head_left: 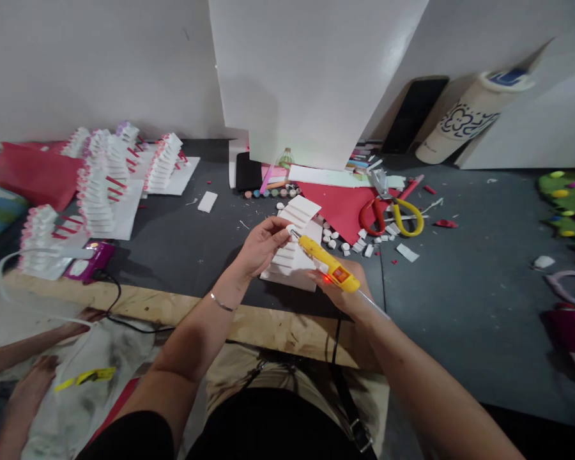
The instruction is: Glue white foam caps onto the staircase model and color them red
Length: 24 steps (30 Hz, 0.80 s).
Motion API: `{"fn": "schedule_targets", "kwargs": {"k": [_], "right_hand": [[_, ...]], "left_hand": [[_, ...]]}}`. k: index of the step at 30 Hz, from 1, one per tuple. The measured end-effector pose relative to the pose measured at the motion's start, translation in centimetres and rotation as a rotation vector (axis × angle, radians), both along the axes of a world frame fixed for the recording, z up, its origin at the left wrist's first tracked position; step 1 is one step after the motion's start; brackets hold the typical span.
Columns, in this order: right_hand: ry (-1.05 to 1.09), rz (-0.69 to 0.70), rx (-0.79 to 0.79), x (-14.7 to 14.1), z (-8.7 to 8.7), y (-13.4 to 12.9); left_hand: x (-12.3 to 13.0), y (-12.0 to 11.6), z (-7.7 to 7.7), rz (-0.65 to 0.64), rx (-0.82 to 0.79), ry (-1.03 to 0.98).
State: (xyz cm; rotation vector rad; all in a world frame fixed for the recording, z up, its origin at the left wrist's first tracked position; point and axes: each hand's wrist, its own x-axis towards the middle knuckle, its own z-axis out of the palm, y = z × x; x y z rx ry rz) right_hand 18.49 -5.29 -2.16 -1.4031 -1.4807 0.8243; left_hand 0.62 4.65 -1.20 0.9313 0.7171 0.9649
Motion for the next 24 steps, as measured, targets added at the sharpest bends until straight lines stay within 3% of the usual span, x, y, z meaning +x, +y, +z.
{"fn": "schedule_targets", "kwargs": {"k": [10,14,18,24], "right_hand": [[0.038,0.037,0.019,0.2,-0.1,0.0],[0.138,-0.127,0.012,0.5,-0.8,0.0],[0.275,-0.194,-0.047,0.9,-1.2,0.0],[0.33,-0.168,-0.05,0.8,-1.0,-0.1]], "left_hand": [[-0.3,0.5,0.3,0.039,0.056,0.01],[-1.9,1.7,0.7,0.209,0.138,0.031],[-3.8,2.3,0.9,0.33,0.262,0.288],[-4.3,0.8,1.8,0.047,0.529,0.836]]}}
